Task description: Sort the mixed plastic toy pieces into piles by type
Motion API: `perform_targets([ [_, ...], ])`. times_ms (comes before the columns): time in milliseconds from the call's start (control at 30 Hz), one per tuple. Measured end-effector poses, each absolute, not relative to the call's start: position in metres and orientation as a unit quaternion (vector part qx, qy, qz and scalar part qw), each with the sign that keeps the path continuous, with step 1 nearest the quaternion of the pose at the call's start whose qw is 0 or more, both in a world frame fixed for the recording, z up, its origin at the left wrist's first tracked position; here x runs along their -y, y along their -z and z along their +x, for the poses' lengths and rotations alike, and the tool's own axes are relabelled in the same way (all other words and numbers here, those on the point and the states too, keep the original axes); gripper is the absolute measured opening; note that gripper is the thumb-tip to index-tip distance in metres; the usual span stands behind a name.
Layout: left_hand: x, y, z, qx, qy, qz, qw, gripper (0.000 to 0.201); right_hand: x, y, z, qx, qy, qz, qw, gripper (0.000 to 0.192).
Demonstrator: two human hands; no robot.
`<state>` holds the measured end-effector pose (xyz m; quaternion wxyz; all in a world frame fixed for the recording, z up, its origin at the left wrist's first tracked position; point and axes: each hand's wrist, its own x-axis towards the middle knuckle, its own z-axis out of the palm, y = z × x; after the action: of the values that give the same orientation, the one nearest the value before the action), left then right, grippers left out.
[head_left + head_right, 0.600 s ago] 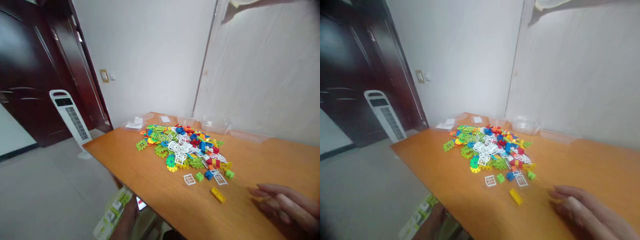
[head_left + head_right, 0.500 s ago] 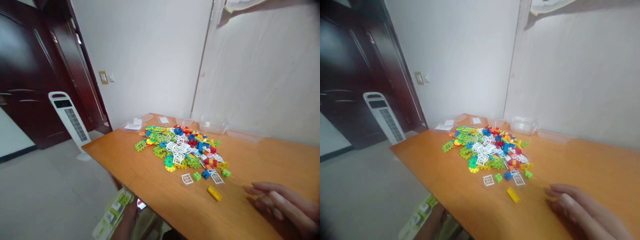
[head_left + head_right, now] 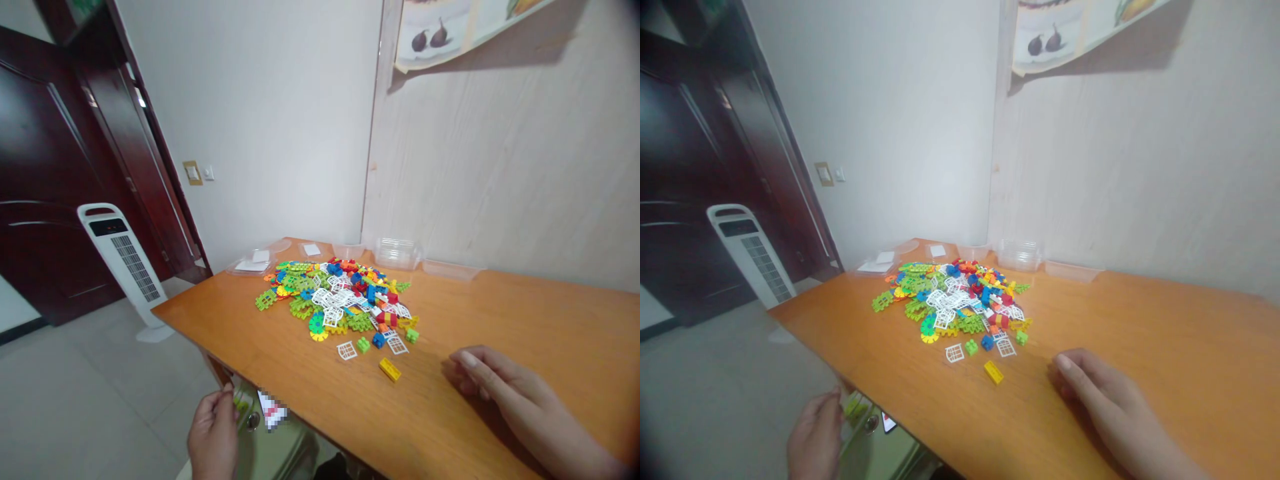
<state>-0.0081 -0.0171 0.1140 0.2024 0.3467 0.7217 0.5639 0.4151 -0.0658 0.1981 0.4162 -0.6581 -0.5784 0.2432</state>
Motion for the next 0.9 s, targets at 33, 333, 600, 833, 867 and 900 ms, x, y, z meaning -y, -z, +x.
perform_targets([
  [33, 0.021, -0.137, -0.002, -0.714, -0.577, 0.349, 0.187, 0.031, 0.066, -0.199, 0.415, 0.588, -0.262, -0.651, 0.402, 0.05],
  [333, -0.001, -0.278, 0.07, -0.426, -0.763, 0.469, 0.122, 0.033, 0.063, -0.193, 0.409, 0.575, -0.316, -0.621, 0.429, 0.047],
  [600, -0.067, -0.325, 0.187, -0.272, -0.742, 0.542, 0.286, 0.036, 0.061, -0.192, 0.403, 0.581, -0.296, -0.604, 0.458, 0.044],
  [833, -0.087, -0.277, 0.261, -0.324, -0.61, 0.678, 0.253, 0.037, 0.057, -0.182, 0.401, 0.595, -0.275, -0.602, 0.455, 0.044],
  [867, -0.088, -0.266, 0.263, -0.336, -0.586, 0.698, 0.237, 0.038, 0.056, -0.181, 0.4, 0.595, -0.269, -0.607, 0.453, 0.044],
  [900, -0.089, -0.257, 0.262, -0.345, -0.56, 0.721, 0.219, 0.039, 0.055, -0.18, 0.399, 0.596, -0.261, -0.612, 0.449, 0.045],
])
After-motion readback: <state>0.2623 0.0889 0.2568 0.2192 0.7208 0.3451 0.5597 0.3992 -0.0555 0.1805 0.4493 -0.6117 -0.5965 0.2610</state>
